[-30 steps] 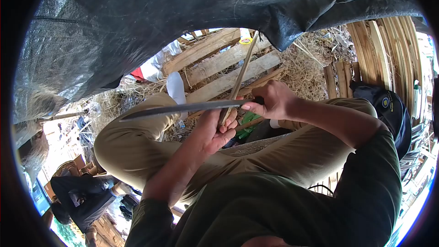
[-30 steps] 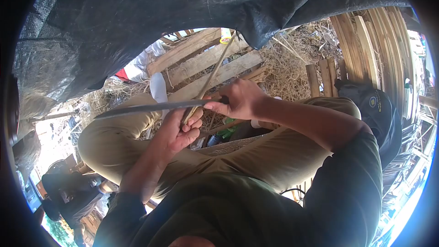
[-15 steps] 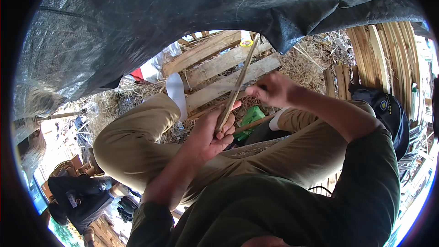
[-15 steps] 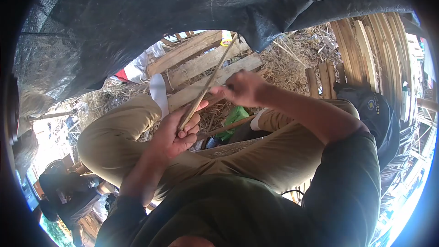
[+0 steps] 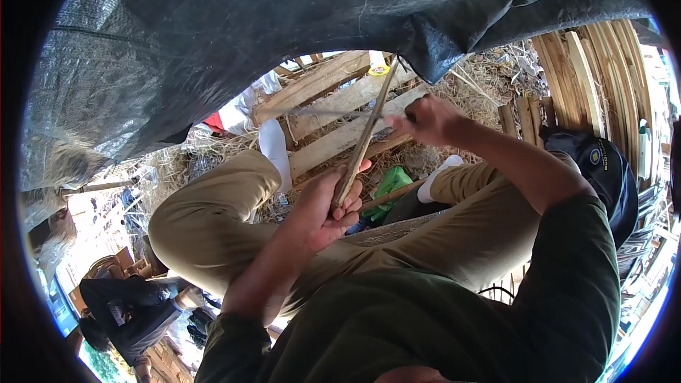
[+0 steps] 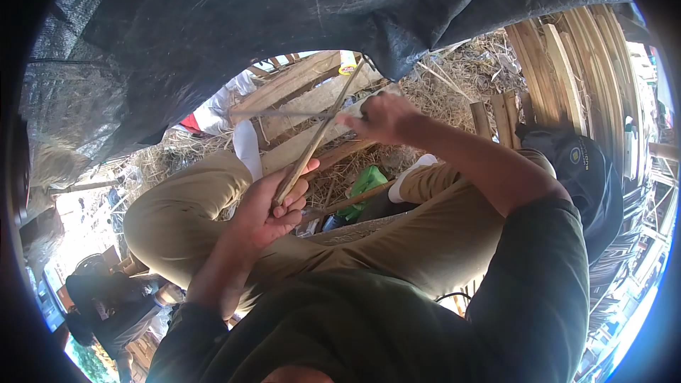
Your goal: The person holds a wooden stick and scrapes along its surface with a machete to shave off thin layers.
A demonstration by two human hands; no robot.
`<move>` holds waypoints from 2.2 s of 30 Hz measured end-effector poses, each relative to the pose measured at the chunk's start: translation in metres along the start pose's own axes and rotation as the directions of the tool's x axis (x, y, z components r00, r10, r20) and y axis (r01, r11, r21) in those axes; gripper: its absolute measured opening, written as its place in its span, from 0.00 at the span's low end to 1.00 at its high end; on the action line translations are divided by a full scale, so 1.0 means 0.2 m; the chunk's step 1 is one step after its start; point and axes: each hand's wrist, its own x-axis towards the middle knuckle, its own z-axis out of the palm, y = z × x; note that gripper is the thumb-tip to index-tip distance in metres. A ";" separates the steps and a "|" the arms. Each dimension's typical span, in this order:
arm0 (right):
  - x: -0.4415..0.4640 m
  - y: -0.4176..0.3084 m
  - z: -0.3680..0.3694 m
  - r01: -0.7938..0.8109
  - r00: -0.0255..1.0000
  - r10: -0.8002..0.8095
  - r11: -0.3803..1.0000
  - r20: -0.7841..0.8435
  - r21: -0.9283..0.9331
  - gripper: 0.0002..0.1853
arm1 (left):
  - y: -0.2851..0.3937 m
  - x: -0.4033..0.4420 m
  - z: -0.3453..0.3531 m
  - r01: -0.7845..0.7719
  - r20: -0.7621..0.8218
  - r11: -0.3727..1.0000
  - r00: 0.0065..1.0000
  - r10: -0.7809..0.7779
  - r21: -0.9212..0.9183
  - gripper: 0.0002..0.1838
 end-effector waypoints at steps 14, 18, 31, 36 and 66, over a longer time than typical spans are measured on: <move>0.03 -0.01 0.02 -0.059 0.997 0.057 0.998 0.046 0.035 0.48 | 0.01 0.00 -0.08 0.010 0.005 0.999 1.000 -0.010 -0.042 0.19; -0.11 -0.21 0.02 0.184 0.983 -0.184 0.983 0.003 -0.017 0.48 | -0.01 -0.02 -0.05 -0.004 0.009 1.000 1.000 0.004 -0.026 0.19; -0.10 -0.19 0.00 0.123 0.990 -0.107 0.977 0.094 -0.173 0.46 | -0.04 -0.02 -0.04 0.000 -0.060 0.997 0.998 0.005 0.080 0.18; 0.04 0.00 0.00 -0.062 0.997 0.067 0.983 0.026 -0.171 0.49 | -0.02 -0.02 -0.03 0.001 -0.048 0.998 0.999 0.002 0.065 0.19; 0.01 -0.03 0.08 0.205 0.976 -0.216 0.961 -0.040 -0.186 0.45 | -0.04 -0.03 -0.07 -0.003 -0.062 0.999 0.998 0.006 0.036 0.12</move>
